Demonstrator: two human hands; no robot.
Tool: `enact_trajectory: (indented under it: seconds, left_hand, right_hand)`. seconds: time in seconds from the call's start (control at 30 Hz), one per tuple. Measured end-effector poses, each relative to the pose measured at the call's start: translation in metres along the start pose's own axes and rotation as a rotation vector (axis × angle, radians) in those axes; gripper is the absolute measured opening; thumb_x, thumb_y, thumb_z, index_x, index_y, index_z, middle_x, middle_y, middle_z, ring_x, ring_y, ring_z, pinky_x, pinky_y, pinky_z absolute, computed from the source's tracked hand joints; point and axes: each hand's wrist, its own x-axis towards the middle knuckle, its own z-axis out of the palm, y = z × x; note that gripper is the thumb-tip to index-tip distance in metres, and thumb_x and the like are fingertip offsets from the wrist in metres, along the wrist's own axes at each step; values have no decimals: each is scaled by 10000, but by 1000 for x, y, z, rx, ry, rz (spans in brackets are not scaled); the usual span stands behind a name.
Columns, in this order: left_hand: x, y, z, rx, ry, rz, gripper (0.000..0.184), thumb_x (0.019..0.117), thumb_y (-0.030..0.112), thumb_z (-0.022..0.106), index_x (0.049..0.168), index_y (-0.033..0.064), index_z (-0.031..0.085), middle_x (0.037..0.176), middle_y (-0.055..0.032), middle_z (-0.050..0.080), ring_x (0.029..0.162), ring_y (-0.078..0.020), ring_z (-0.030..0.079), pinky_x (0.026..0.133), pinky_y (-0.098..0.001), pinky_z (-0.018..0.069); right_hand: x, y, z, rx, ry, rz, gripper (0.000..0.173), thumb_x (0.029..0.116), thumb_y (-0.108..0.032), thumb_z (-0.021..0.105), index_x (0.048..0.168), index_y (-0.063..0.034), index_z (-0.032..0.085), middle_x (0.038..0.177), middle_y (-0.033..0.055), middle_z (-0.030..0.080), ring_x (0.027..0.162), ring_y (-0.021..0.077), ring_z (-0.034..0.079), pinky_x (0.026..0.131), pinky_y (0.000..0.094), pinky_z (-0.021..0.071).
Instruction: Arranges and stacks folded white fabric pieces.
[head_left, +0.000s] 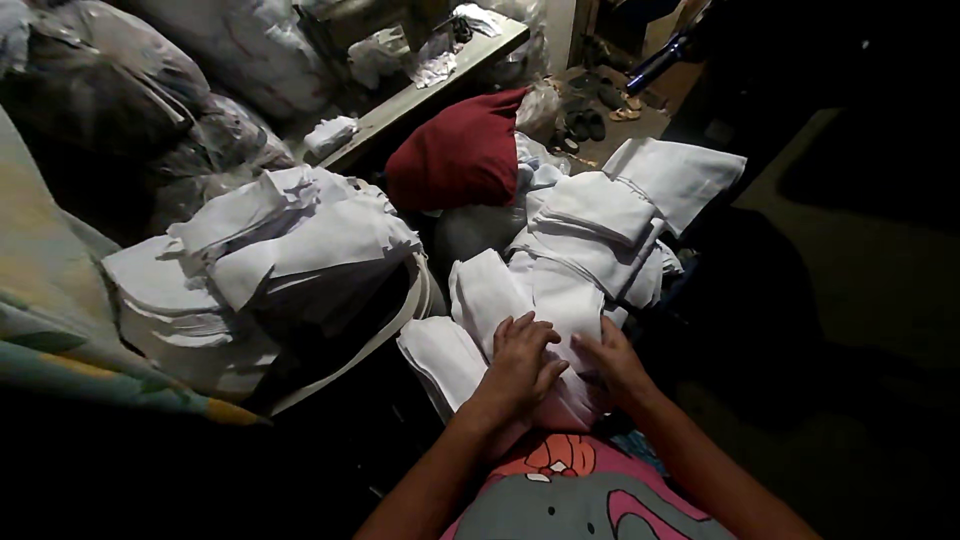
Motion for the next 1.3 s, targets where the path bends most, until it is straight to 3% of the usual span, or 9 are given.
enact_trajectory:
  seconds: [0.23, 0.37, 0.43, 0.5, 0.87, 0.93, 1.03, 1.2, 1.3]
  left_hand:
    - [-1, 2, -7, -195, 63, -41, 441, 1088, 365, 421, 1158, 22, 689, 1198, -137, 702, 1271, -284, 593, 1159, -524, 355]
    - [-10, 28, -20, -947, 90, -182, 756, 1004, 662, 391, 1209, -15, 658, 1170, -18, 706, 1126, -7, 619, 1024, -234, 479]
    - [-12, 33, -25, -1464, 112, -196, 767, 778, 833, 561, 1198, 207, 701, 1145, 60, 745, 1106, -44, 678, 995, -292, 545]
    - [-12, 32, -34, -1643, 195, -104, 757, 736, 855, 584, 1231, 295, 707, 1195, 55, 740, 1158, -90, 674, 1034, -356, 540]
    - [-30, 22, -52, -1578, 527, -420, 939, 672, 844, 645, 1295, 145, 586, 1113, -23, 743, 1055, -134, 714, 910, -365, 609]
    - [-31, 21, -52, -1533, 586, -472, 849, 792, 773, 632, 1308, 105, 542, 1082, -17, 741, 1013, -114, 716, 878, -345, 616]
    - [-31, 17, -56, -1430, 631, -502, 360, 1071, 340, 468, 1280, 49, 502, 1022, 7, 726, 949, -66, 707, 870, -300, 606]
    - [-38, 6, -88, -1429, 333, -542, 166, 998, 143, 539, 1160, 107, 528, 898, 59, 727, 838, -49, 710, 807, -262, 598]
    - [-35, -4, -99, -1314, 335, -526, 190, 965, 49, 595, 1155, 59, 583, 907, 22, 729, 830, -76, 705, 786, -284, 600]
  right_hand:
    - [-11, -69, -25, 336, -9, 2, 292, 1056, -121, 401, 1310, -20, 502, 980, 65, 717, 857, 140, 728, 771, 332, 633]
    - [-29, -82, -17, 427, -321, -164, 374, 948, -118, 577, 1310, -61, 499, 1011, 7, 739, 898, 110, 733, 822, 315, 630]
    - [-33, -77, -12, 441, -513, -229, 377, 936, -160, 669, 1300, -144, 570, 1050, -58, 750, 927, 53, 718, 840, 262, 610]
    - [-31, -66, -7, 430, -653, -194, 403, 936, -197, 705, 1321, -173, 589, 1093, -66, 744, 957, 42, 707, 862, 254, 598]
    - [-34, -28, 21, 185, -636, -81, 482, 950, -204, 665, 1374, -77, 475, 1172, -19, 699, 1046, 90, 690, 920, 305, 594]
    - [-39, -28, 28, 116, -604, -132, 569, 949, -236, 689, 1426, -54, 437, 1223, -9, 687, 1088, 95, 685, 945, 307, 594]
    - [-45, -31, 35, 82, -612, -163, 569, 945, -131, 664, 1453, -54, 419, 1194, -34, 706, 1042, 75, 703, 916, 282, 608]
    - [-40, -51, 26, 201, -759, -92, 420, 962, -31, 583, 1322, -245, 559, 1103, -101, 738, 933, 32, 707, 837, 243, 607]
    - [-31, -47, 26, 118, -747, -122, 423, 975, -85, 606, 1373, -189, 509, 1159, -88, 713, 987, 47, 699, 875, 259, 604]
